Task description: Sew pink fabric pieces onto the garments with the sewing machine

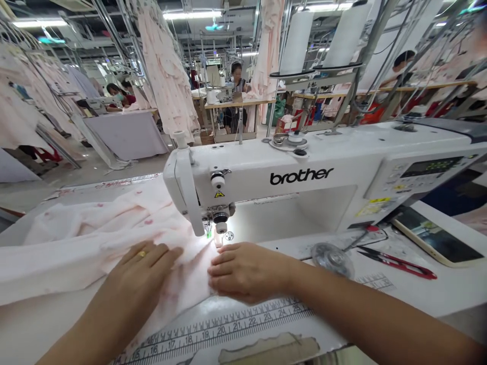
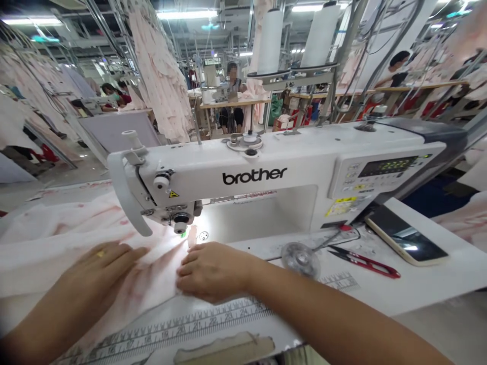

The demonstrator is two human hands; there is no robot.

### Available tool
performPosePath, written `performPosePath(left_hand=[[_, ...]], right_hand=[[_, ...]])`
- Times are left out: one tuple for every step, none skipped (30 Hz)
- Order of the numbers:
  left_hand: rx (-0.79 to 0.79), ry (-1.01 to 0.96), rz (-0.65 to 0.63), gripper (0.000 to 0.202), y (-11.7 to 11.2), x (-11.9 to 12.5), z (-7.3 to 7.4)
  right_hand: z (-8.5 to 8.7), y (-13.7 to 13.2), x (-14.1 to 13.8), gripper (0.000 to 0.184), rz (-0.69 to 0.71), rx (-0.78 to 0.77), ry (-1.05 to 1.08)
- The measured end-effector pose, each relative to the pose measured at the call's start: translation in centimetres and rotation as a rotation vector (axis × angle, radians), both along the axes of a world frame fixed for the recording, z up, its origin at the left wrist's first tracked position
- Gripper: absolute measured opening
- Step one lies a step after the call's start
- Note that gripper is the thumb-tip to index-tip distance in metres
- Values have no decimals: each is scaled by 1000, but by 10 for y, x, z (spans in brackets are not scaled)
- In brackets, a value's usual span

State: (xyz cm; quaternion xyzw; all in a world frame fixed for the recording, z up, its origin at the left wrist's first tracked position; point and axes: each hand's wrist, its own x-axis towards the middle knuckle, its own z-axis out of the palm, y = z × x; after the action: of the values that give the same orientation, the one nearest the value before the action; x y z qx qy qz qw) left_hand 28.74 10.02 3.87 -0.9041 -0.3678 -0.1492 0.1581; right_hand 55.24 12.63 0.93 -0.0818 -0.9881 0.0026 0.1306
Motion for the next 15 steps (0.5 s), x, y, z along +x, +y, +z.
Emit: performPosePath(left_hand=[[-11,-31,-20,24,-5,3,0],[-24,-60,-44,19,-9,7,-1],[-40,-82,-63,15,-13,12,-4],[-64,-96,-75,12,-16,17,-7],[-93,-105,-76,12,-18,21,-11],[-126,-108,-68,11,-20,25,-15],[-159,-107,-63,13,-21,27,-19],[-186,-107,-58,18,-21,28,-22],[-204,-107,-57,24,-21,29,-25],[-210,-108,-66,30,-20,29,-26],[-206,-115,-78,33,-19,29,-27],[-202,-123,-99,33,-18,30,-28],[-198,-136,-117,32,-16,31,-29],[-202,-150,-133,31,-15,32,-30],[-211,-168,-148,30,-14,33,-31]], right_hand=[[0,-1,0,22,10,6,-14],[-1,-3,-1,23,28,15,-20],[-1,-4,-1,23,48,20,-20],[-2,-5,-1,22,60,19,-12],[-3,-5,-1,22,71,14,-2],[-3,-6,0,21,79,6,5],[-4,-6,0,21,85,-3,9],[-5,-5,0,20,89,-11,7],[-5,-5,1,21,92,-19,4],[-6,-5,1,21,94,-25,1],[-6,-5,1,21,95,-34,0],[-7,-5,1,20,95,-43,-1],[-7,-5,1,19,94,-53,-1],[-7,-5,1,18,91,-61,-2],[-7,-5,1,18,87,-67,-2]])
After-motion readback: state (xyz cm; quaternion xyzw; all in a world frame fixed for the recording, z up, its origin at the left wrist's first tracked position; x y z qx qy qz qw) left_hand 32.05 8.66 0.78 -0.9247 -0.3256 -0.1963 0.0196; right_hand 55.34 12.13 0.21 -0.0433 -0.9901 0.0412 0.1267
